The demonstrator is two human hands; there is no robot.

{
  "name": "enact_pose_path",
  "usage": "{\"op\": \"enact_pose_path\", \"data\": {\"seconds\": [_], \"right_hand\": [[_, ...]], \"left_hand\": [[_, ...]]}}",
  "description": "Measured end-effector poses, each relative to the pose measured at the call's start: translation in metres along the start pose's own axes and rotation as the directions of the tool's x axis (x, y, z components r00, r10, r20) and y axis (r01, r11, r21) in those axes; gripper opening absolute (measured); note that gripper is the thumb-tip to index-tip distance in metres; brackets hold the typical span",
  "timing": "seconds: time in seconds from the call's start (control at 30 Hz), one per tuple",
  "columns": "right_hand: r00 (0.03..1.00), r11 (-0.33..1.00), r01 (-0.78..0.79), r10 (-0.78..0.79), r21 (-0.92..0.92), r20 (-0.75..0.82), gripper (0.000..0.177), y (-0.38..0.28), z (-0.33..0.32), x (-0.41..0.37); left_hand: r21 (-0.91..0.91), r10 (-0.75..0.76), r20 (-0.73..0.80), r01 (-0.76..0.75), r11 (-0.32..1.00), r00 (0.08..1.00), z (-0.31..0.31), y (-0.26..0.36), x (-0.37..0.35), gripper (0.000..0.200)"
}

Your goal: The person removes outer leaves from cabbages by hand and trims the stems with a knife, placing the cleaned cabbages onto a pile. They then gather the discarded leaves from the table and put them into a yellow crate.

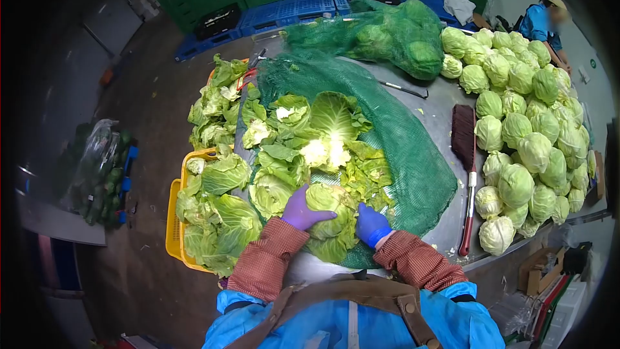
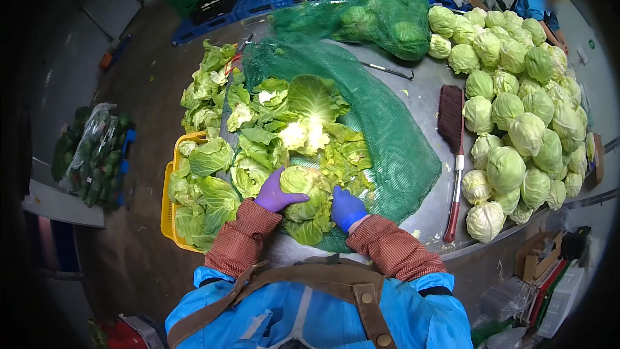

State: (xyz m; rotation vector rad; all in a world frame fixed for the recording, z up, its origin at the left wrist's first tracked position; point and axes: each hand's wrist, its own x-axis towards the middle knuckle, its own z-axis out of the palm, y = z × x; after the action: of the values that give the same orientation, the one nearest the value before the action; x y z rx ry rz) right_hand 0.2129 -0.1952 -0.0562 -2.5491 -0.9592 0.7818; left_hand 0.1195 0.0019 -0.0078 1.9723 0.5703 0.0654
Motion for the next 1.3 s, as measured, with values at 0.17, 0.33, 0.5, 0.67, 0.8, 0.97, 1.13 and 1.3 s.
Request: {"op": "enact_pose_path", "data": {"seconds": [0.17,0.33,0.5,0.67,0.8,0.97,1.13,1.3], "right_hand": [[0.988,0.985,0.144,-0.138,0.093,-0.073,0.036,0.029,0.019,0.018],[0.999,0.999,-0.043,0.043,-0.001,0.032,0.035,0.029,0.021,0.038],[0.98,0.969,0.155,-0.175,0.194,0.096,0.038,0.091,0.028,0.051],[0.96,0.847,0.225,-0.108,0.481,-0.259,0.032,0.049,-0.014,-0.011],[0.967,0.819,0.253,-0.198,0.515,-0.16,0.031,-0.016,-0.043,-0.059],[0.947,0.831,0.311,-0.232,0.461,-0.222,0.05,-0.004,0.004,-0.047],[0.963,0.871,0.242,-0.163,0.427,-0.214,0.056,0.012,0.001,-0.044],[0.94,0.888,0.318,-0.251,0.331,-0.229,0.057,0.036,-0.016,-0.055]], "left_hand": [[0.202,0.049,-0.072,-0.033,0.979,0.996,0.014,-0.001,0.0,0.098],[0.407,0.051,0.004,-0.048,0.912,0.999,0.039,0.041,-0.031,0.106],[0.141,0.107,-0.132,-0.088,0.986,0.986,0.022,-0.003,-0.064,0.117],[0.001,0.237,-0.313,-0.249,0.969,0.92,0.033,-0.051,-0.101,0.118],[0.054,0.146,-0.387,-0.136,0.989,0.91,0.046,-0.041,-0.094,0.118],[-0.329,0.016,-0.268,-0.107,0.938,0.963,0.02,-0.052,-0.078,0.106],[-0.528,-0.189,-0.211,0.05,0.847,0.959,0.049,-0.026,-0.071,0.092],[-0.573,-0.087,-0.158,-0.02,0.82,0.984,0.07,-0.036,-0.069,0.099]]}}
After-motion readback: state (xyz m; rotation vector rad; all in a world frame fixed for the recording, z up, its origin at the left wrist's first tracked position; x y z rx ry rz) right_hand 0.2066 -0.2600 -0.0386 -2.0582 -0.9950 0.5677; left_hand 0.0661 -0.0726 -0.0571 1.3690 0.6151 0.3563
